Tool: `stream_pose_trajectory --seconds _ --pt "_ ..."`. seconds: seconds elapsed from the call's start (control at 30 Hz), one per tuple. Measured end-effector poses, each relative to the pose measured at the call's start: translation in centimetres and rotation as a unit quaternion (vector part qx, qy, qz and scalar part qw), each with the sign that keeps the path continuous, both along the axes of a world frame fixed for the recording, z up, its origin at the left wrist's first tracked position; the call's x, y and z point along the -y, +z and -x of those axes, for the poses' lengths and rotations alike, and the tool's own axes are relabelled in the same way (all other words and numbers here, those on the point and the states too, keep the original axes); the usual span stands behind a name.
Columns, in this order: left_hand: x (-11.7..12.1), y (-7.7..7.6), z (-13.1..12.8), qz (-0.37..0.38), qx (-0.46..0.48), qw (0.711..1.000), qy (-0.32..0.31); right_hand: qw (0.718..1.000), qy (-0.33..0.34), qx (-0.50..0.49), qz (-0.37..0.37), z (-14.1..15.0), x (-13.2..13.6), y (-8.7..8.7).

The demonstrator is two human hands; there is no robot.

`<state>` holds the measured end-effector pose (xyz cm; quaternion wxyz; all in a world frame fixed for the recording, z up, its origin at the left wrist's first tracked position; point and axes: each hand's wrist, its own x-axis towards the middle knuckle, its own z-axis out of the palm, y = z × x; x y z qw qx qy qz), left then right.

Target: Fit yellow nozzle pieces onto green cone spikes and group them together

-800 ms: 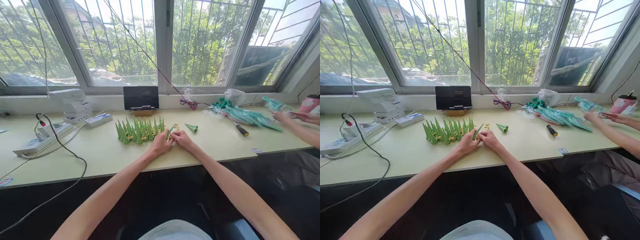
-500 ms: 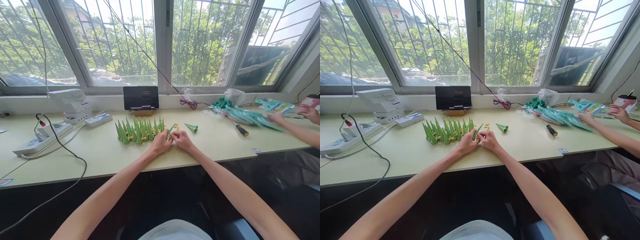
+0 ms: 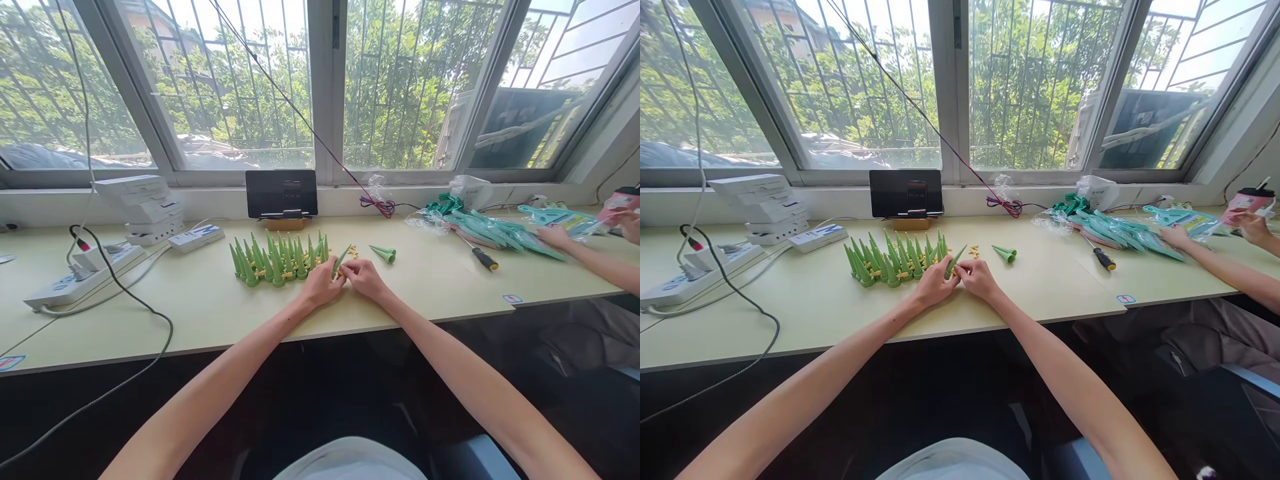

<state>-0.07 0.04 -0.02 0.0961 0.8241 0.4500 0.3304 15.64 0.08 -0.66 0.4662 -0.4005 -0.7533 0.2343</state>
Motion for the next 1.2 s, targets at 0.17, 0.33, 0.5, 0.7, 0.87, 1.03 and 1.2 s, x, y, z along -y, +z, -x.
stream_pose_trajectory --seconds 0.17,0.33,0.5,0.7,0.87,1.03,1.2 --pt "0.0 0.0 0.0 -0.002 -0.001 1.0 -0.004 0.999 0.018 -0.02 0.017 0.0 -0.4 -0.2" --pt "0.0 0.0 0.0 0.006 -0.002 1.0 -0.006 0.986 0.059 -0.087 0.127 -0.2 -1.0 -0.4" --pt "0.0 0.0 0.0 0.008 0.003 1.0 -0.008 0.994 0.045 -0.064 0.081 -0.1 -0.7 -0.3" --pt "0.0 0.0 0.1 0.003 0.0 1.0 -0.002 0.999 -0.02 0.017 -0.027 0.1 0.2 0.0" --pt "0.0 0.0 0.0 0.007 0.007 1.0 -0.008 1.0 0.013 -0.015 0.022 0.1 -0.2 -0.1" --pt "0.2 0.2 0.0 0.012 0.009 1.0 -0.013 0.993 0.043 -0.068 0.09 -0.1 -0.7 -0.2" --pt "0.1 0.1 0.0 0.004 0.015 1.0 -0.018 0.99 0.044 -0.086 0.107 0.0 -0.8 -0.3"
